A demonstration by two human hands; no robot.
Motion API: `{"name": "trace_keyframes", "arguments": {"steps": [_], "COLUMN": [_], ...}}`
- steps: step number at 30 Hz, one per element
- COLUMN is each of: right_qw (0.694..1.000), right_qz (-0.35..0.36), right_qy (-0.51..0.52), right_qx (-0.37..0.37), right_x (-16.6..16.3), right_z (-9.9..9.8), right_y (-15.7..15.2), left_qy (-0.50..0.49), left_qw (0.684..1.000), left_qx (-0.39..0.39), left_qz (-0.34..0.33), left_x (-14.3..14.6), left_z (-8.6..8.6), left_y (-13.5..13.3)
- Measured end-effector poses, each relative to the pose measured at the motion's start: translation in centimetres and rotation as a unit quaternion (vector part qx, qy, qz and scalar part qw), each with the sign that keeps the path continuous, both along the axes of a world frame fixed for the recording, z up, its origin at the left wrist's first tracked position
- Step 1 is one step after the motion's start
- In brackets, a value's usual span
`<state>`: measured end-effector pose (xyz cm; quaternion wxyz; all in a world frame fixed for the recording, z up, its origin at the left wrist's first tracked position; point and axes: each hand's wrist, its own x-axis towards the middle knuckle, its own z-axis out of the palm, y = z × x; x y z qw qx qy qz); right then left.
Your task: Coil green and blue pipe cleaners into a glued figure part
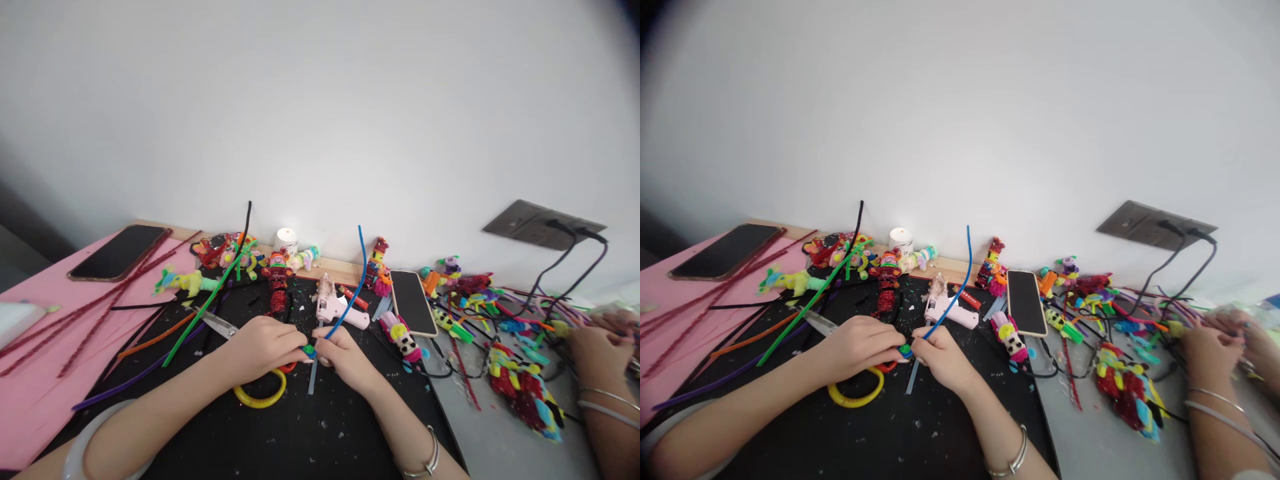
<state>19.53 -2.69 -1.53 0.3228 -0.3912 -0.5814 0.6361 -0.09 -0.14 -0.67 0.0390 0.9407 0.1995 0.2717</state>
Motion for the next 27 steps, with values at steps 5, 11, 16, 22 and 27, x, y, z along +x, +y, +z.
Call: {"name": "trace_keyframes", "arguments": {"steps": [5,11,16,22,27], "right_qw": [1.0,1.0,1.0,1.0,1.0], "right_qz": [-0.001,-0.002,0.0,0.001,0.002], "right_qy": [-0.002,-0.01,-0.003,-0.004,-0.009], "right_qx": [0.005,0.004,0.008,0.005,0.006], "right_x": [-0.04,-0.04,-0.02,0.06,0.02], "right_z": [0.05,0.08,0.1,0.0,0.09], "right_y": [-0.02,-0.03,-0.02,-0.05,-0.02], "left_qy": [0.003,0.004,0.003,-0.001,-0.007], "left_qw": [1.0,1.0,1.0,1.0,1.0], "left_qx": [0.003,0.01,0.013,0.021,0.016], "left_qz": [0.001,0.002,0.003,0.005,0.002], "left_x": [0.0,-0.01,0.03,0.03,0.01], "left_z": [0.02,-0.14,-0.25,-0.23,-0.28], "left_y": [0.05,0.1,0.09,0.05,0.08]}}
